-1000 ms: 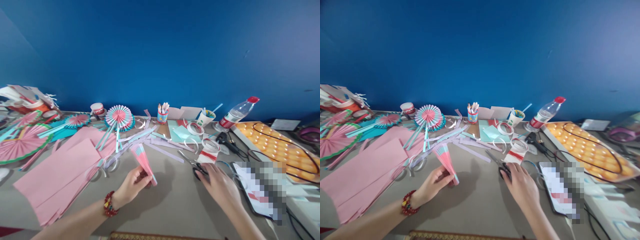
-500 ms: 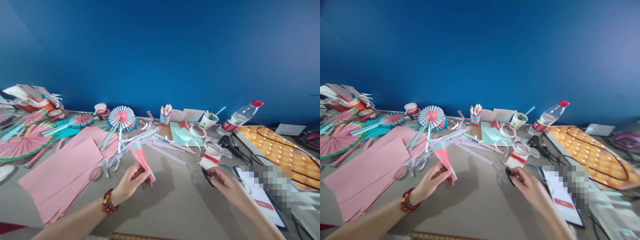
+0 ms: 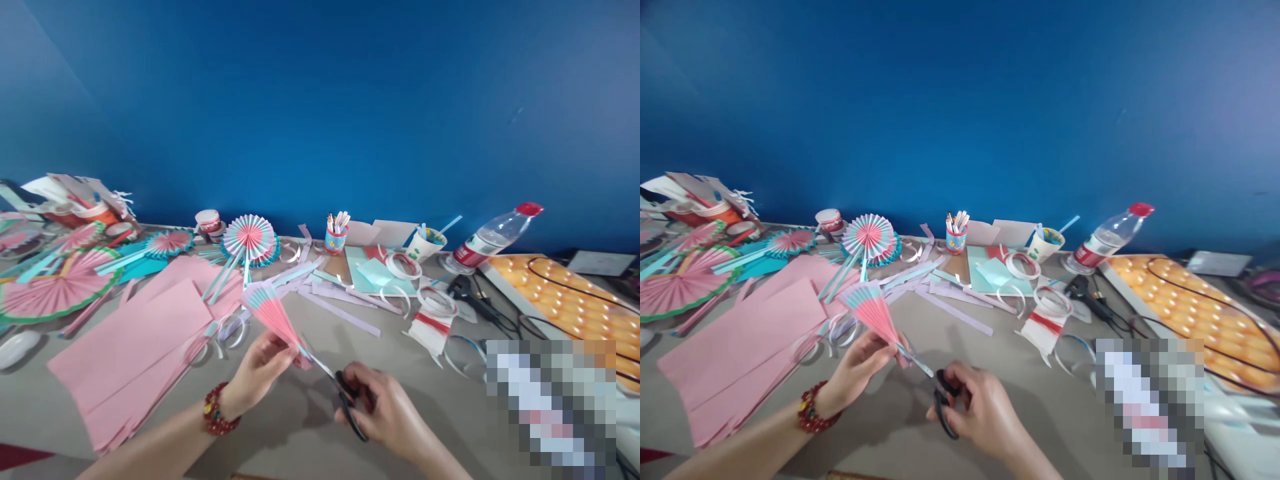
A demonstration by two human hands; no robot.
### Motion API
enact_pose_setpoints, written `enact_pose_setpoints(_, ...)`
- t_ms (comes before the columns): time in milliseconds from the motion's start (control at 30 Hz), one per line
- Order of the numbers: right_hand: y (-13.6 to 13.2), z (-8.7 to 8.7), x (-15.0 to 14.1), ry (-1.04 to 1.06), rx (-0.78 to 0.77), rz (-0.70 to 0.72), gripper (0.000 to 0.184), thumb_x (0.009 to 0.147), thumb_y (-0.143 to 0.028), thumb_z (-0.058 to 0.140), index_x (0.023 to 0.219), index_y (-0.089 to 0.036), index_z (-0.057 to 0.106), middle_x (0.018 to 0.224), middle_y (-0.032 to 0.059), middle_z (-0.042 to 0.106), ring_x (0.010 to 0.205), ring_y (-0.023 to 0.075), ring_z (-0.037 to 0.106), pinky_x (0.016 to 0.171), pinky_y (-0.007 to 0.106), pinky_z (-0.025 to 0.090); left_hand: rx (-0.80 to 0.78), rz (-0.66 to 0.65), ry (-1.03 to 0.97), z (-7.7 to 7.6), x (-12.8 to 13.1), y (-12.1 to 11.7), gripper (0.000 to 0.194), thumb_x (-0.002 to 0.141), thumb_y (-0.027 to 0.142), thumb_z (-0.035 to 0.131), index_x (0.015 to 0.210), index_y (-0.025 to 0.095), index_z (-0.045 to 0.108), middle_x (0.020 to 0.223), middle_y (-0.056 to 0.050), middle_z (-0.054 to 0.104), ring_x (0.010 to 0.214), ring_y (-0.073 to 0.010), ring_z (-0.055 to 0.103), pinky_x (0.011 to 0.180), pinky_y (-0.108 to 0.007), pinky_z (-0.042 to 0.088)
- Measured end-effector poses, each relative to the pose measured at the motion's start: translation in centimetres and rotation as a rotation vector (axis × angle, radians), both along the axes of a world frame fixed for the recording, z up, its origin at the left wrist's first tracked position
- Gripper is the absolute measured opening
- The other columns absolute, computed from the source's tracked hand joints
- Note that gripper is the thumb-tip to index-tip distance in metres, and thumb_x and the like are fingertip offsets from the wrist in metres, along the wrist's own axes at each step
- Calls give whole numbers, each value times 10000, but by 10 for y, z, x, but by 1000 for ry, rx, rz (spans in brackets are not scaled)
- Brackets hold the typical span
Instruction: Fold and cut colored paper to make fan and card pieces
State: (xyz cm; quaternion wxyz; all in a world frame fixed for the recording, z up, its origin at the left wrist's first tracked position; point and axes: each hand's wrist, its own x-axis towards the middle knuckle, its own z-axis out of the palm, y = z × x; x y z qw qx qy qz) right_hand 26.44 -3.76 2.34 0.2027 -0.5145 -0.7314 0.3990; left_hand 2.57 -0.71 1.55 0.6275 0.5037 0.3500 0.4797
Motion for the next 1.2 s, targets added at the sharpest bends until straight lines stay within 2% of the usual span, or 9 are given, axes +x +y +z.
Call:
enact_pose_setpoints(100, 3, 2, -4, -28, 23, 11, 289, 696, -347, 743, 750, -225, 487, 631, -78, 520, 527, 87, 378, 501, 196, 293, 5, 7, -5, -2, -2, 0, 211, 885, 356, 653, 881, 148, 619, 764, -46, 700, 721, -157, 663, 736, -274, 520)
enact_pose_setpoints(233, 4, 2, -5, -55, 37, 22, 288, 704, -379, 741, 760, -227, 503, 648, -71, 554, 533, 91, 414, 514, 201, 302, 29, 16, -17, -4, -4, 0, 200, 884, 349, 655, 894, 150, 633, 871, -57, 702, 723, -146, 661, 715, -261, 528)
enact_pose_setpoints(500, 3, 0, 0, -86, 80, 30, 283, 704, -387, 744, 827, -236, 540, 704, -50, 615, 584, 114, 514, 547, 214, 338, 78, 21, -22, -4, -7, 0, 78, 914, 260, 620, 923, 185, 642, 949, -32, 681, 762, -122, 649, 732, -235, 529)
enact_pose_setpoints(1200, 5, 1, 2, -112, 146, 20, 222, 717, -354, 728, 825, -232, 577, 698, -35, 634, 613, 129, 556, 571, 220, 350, 76, -35, 18, -3, -9, -1, 96, 937, 235, 576, 974, 175, 640, 954, -59, 688, 808, -157, 656, 787, -287, 532)
